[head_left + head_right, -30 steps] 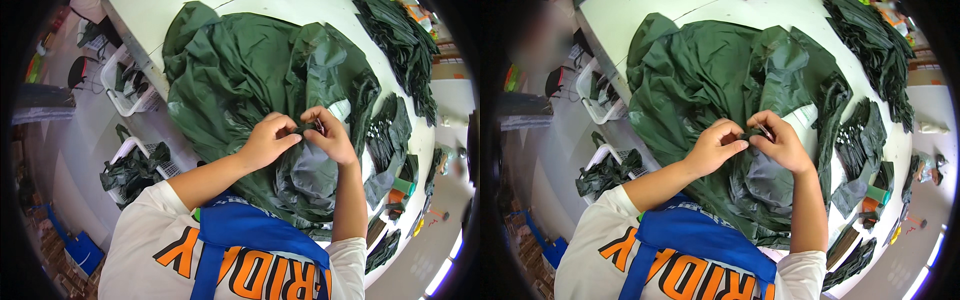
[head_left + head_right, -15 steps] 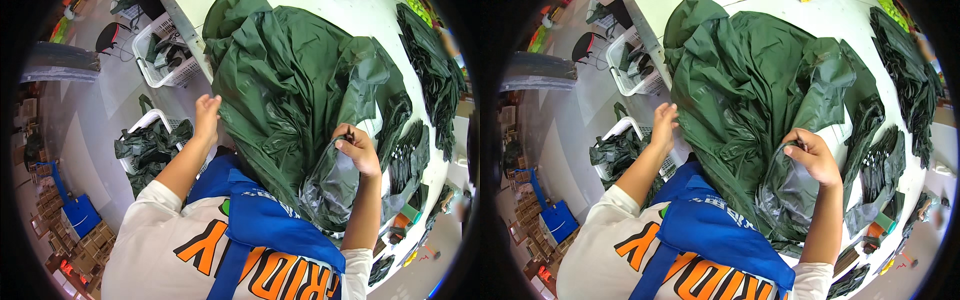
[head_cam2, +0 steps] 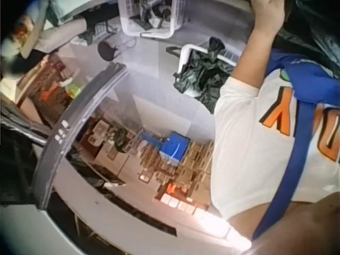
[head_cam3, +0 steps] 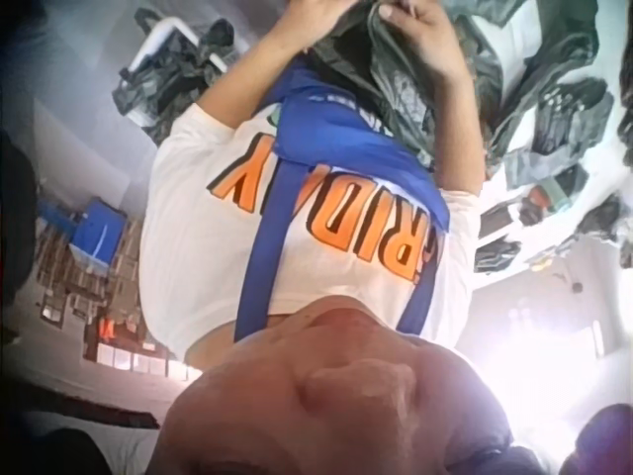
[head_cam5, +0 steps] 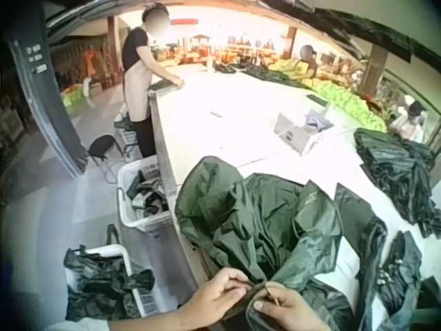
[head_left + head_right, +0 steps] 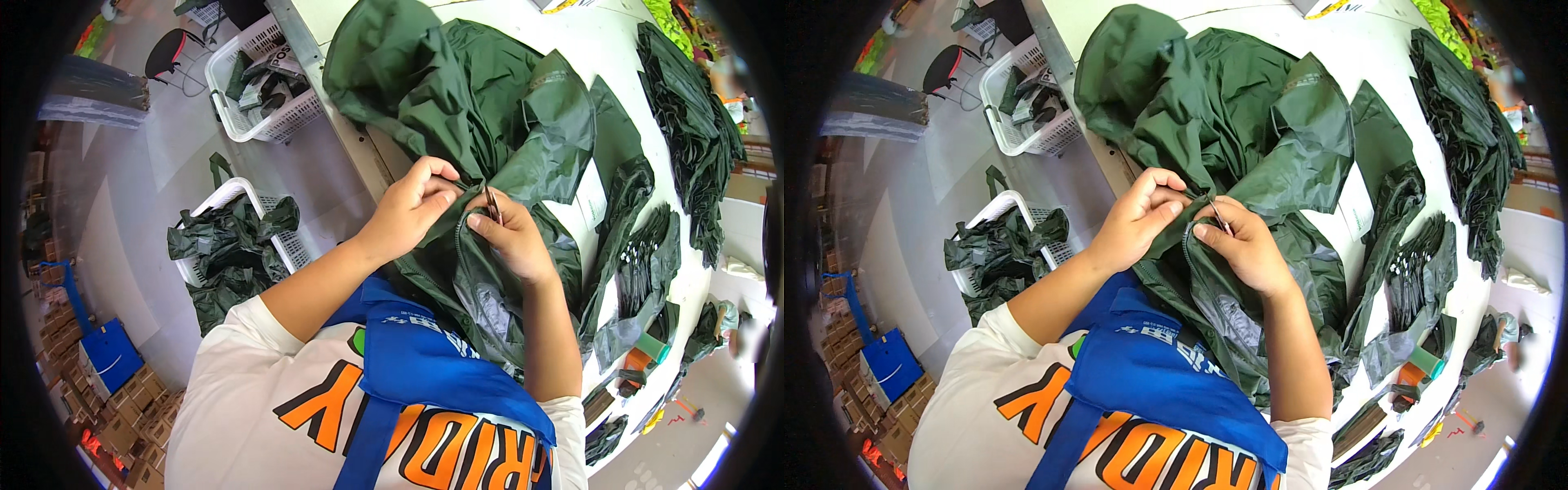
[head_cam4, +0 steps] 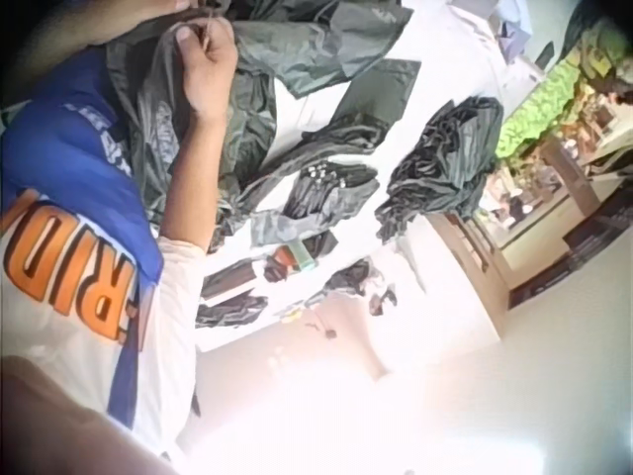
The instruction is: The person folds a dark green garment on a white table, then uses a small blade to cut a tag or thread from the garment. They continue to unfold, smooth, and refold the garment, handling it repeatedly.
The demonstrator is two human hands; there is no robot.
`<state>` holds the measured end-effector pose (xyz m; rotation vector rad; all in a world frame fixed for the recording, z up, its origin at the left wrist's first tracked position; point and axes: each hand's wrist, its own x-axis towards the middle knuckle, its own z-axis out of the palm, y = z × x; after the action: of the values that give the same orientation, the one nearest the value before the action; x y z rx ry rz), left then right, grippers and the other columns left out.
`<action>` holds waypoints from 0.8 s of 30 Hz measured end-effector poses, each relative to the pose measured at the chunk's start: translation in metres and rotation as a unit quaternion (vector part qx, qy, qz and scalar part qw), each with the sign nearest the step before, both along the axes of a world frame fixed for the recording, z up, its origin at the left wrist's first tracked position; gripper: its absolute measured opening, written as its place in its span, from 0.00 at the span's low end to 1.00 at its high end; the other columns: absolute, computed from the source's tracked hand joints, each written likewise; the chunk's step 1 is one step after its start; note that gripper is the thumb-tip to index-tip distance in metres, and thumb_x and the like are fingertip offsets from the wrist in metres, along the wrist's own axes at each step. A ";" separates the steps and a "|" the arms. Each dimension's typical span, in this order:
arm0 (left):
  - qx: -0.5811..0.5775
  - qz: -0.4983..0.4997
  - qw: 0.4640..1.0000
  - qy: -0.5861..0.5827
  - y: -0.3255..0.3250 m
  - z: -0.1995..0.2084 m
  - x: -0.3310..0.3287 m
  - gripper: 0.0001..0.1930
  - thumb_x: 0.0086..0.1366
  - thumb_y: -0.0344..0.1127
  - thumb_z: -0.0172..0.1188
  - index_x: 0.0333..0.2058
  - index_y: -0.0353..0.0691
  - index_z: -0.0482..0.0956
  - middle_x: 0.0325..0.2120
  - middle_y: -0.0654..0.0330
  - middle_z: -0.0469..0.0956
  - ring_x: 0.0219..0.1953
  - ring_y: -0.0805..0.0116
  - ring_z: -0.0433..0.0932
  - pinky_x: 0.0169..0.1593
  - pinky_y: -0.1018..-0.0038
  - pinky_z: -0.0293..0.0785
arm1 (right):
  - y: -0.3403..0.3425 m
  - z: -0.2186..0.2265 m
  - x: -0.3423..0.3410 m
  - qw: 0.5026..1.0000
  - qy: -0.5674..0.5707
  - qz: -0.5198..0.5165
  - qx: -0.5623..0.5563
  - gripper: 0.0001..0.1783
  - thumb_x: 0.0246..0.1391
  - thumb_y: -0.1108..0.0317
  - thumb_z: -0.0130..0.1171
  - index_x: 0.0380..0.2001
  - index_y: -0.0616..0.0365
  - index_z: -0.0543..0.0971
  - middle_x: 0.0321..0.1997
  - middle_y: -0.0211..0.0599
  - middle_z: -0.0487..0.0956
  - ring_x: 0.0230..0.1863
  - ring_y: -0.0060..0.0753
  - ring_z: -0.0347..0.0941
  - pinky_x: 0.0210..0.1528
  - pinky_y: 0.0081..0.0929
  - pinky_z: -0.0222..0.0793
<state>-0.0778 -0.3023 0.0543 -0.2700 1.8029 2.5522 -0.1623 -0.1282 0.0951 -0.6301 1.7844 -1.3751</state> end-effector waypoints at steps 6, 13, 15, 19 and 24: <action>0.084 -0.063 0.990 -0.098 -0.012 0.010 -0.002 0.11 0.65 0.26 0.54 0.46 0.35 0.71 0.32 0.65 0.74 0.36 0.80 0.74 0.41 0.84 0.70 | 0.007 -0.006 0.014 0.996 -0.030 -0.063 -0.050 0.05 0.54 0.73 0.57 0.33 0.64 0.75 0.41 0.34 0.72 0.44 0.27 0.66 0.50 0.22 0.59; -0.079 -0.020 0.996 -0.025 0.003 0.019 0.001 0.13 0.59 0.20 0.58 0.43 0.34 0.72 0.40 0.62 0.73 0.35 0.78 0.75 0.39 0.81 0.73 | 0.014 -0.003 0.020 0.996 0.059 -0.055 -0.029 0.07 0.54 0.73 0.58 0.35 0.64 0.76 0.54 0.42 0.72 0.54 0.32 0.65 0.57 0.26 0.56; -0.139 -0.002 0.990 -0.001 0.008 0.023 0.000 0.12 0.60 0.20 0.58 0.43 0.33 0.72 0.38 0.63 0.74 0.35 0.78 0.75 0.40 0.80 0.73 | 0.016 -0.002 0.021 0.997 0.029 -0.058 -0.039 0.07 0.53 0.72 0.59 0.36 0.62 0.76 0.57 0.45 0.70 0.57 0.34 0.64 0.58 0.27 0.55; -0.140 -0.025 0.989 -0.031 0.010 0.020 -0.004 0.08 0.60 0.21 0.58 0.38 0.32 0.76 0.31 0.63 0.76 0.32 0.78 0.76 0.37 0.81 0.73 | 0.020 0.005 0.026 0.994 0.027 -0.085 -0.069 0.07 0.53 0.73 0.59 0.37 0.61 0.77 0.56 0.45 0.70 0.57 0.35 0.65 0.58 0.27 0.56; -0.267 0.019 0.961 0.071 0.012 0.033 -0.001 0.04 0.59 0.22 0.59 0.34 0.34 0.77 0.30 0.60 0.76 0.31 0.75 0.77 0.36 0.80 0.73 | 0.006 0.016 0.041 0.978 0.131 -0.158 -0.030 0.07 0.51 0.76 0.59 0.36 0.63 0.78 0.46 0.44 0.75 0.49 0.33 0.70 0.50 0.25 0.63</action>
<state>-0.0790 -0.2904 0.0871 -0.1205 2.5386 2.0983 -0.1213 -0.1222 0.1106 -0.6012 2.1311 -1.6220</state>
